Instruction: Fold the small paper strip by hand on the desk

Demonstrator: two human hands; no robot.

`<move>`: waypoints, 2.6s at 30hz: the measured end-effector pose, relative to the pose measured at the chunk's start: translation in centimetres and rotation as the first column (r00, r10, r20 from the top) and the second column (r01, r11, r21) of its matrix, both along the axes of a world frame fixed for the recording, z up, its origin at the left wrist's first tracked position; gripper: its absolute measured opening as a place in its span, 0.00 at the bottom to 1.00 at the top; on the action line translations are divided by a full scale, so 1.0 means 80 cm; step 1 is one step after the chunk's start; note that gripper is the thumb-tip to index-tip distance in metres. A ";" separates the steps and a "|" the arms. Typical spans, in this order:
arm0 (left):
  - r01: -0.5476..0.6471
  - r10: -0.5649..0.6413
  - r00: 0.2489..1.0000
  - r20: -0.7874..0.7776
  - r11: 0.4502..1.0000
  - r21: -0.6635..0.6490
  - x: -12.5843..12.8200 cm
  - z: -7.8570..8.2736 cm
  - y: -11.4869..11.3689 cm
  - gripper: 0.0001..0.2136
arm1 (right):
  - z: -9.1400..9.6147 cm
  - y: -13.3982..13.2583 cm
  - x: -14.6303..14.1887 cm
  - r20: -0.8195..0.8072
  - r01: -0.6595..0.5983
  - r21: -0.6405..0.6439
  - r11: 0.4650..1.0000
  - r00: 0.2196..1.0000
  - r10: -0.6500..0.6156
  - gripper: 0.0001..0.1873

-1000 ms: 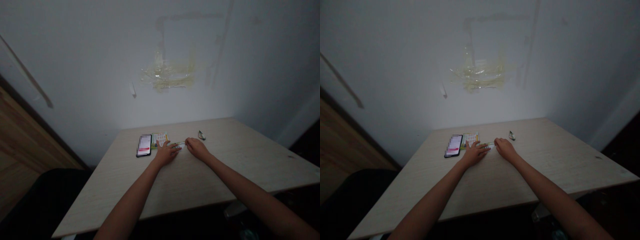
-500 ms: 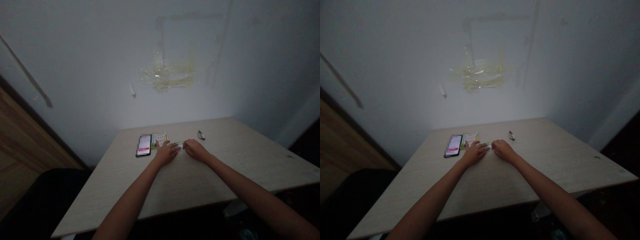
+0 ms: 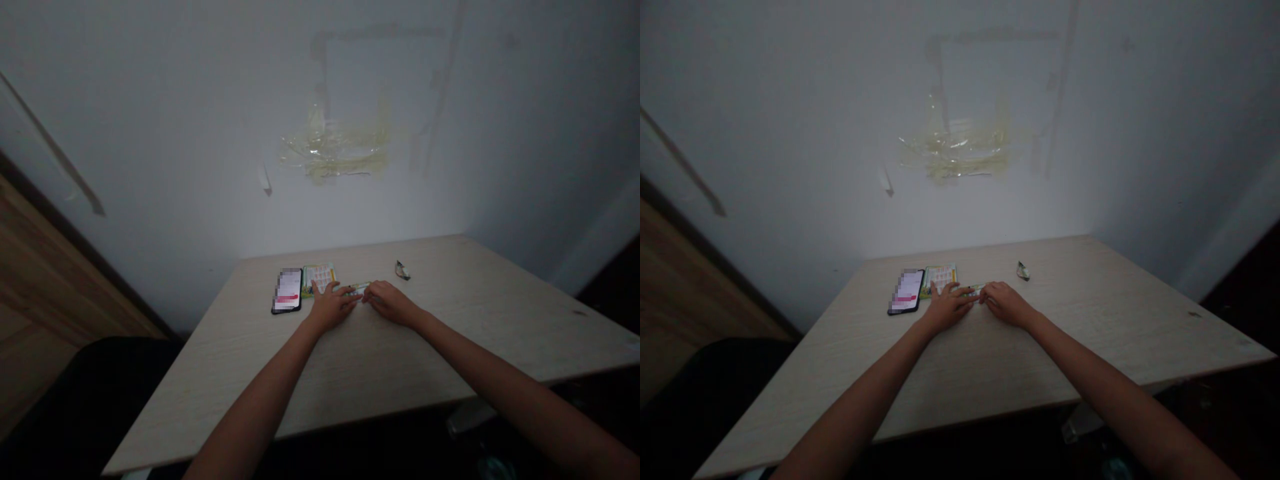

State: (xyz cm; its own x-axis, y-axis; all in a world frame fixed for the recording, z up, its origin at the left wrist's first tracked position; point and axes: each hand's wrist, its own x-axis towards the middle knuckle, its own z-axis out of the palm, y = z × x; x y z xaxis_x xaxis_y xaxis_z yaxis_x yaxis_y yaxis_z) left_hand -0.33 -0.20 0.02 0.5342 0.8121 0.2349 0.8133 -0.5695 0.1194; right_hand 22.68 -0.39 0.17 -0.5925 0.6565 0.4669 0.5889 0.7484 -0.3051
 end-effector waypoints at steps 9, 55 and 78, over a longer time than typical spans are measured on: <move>0.004 -0.004 1.000 0.026 1.000 0.005 0.000 -0.001 0.000 0.15 | -0.001 0.002 -0.001 -0.039 -0.023 0.002 1.000 0.999 0.023 0.10; 0.005 -0.004 0.999 0.036 1.000 -0.019 0.002 0.007 -0.006 0.16 | -0.003 0.014 0.005 0.076 0.484 0.190 0.854 0.860 -0.504 0.06; 0.008 -0.008 0.999 0.045 1.000 0.001 0.001 0.002 -0.003 0.15 | -0.004 0.006 0.001 0.038 0.126 0.061 0.990 0.991 -0.129 0.10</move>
State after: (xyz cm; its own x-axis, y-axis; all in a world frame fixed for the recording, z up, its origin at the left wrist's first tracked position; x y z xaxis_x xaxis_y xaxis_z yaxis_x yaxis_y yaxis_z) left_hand -0.23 -0.41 0.14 0.5297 0.8074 0.2597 0.8024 -0.5763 0.1550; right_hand 22.80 0.12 -0.15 -0.5255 0.7003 0.4831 0.6920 0.6822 -0.2363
